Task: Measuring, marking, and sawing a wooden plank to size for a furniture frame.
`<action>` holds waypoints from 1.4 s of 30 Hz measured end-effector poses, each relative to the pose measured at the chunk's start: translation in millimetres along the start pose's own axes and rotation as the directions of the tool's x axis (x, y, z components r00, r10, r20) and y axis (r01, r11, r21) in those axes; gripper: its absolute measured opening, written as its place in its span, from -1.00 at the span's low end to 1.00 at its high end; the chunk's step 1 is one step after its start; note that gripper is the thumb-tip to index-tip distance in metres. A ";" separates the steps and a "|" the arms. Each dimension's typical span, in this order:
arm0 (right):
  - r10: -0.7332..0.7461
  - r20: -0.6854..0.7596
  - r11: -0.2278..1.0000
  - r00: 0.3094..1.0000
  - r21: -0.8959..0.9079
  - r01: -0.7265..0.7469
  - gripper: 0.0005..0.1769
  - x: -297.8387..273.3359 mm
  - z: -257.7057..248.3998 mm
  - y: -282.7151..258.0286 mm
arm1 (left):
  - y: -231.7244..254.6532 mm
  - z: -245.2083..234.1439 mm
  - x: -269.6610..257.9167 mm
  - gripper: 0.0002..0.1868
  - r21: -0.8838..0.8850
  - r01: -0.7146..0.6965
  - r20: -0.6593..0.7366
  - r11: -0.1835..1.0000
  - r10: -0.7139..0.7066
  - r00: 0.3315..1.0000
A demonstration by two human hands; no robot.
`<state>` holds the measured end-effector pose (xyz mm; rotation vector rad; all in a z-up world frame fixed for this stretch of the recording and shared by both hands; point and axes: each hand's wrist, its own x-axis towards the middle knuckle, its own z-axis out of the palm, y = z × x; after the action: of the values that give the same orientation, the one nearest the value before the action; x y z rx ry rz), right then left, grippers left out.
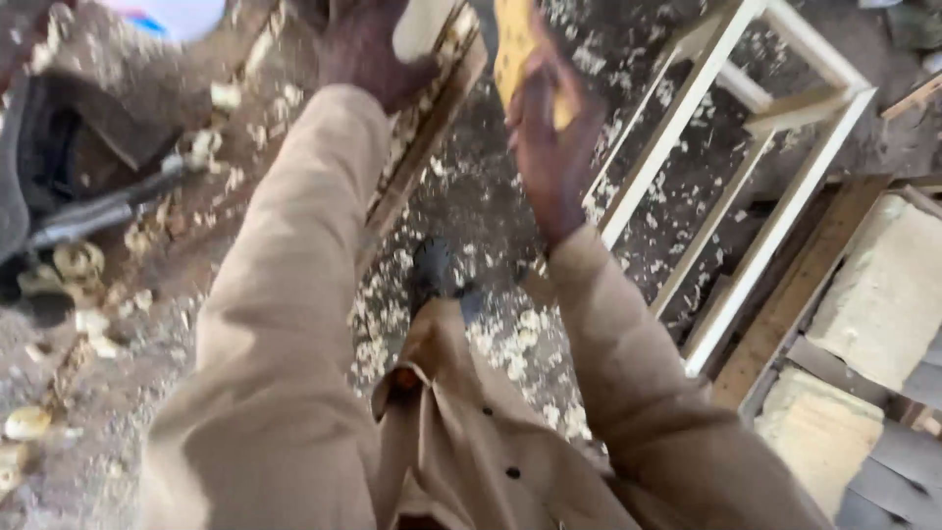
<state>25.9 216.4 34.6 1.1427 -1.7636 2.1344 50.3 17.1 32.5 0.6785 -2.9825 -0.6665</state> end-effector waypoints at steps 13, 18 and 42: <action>0.361 -0.088 0.912 0.928 -0.174 -0.371 -0.60 -5.7 3.3 -41.2 | -2.6 -2.5 8.0 -0.20 0.007 0.012 0.083 1.000 -0.012 0.996; 0.310 -0.046 0.909 0.950 -0.277 -0.310 -0.65 -26.8 -9.5 -52.9 | 1.4 4.1 13.4 -0.17 0.014 -0.068 0.013 0.998 0.068 0.998; 0.355 -0.181 0.850 0.917 -0.345 -0.397 -0.65 -61.3 -28.2 -63.8 | 3.6 -12.0 8.4 -0.18 -0.039 -0.018 0.083 0.999 0.021 0.996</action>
<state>91.1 281.7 45.4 0.6053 -2.3655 1.8599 42.4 11.7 44.2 0.6337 -3.0391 -0.7671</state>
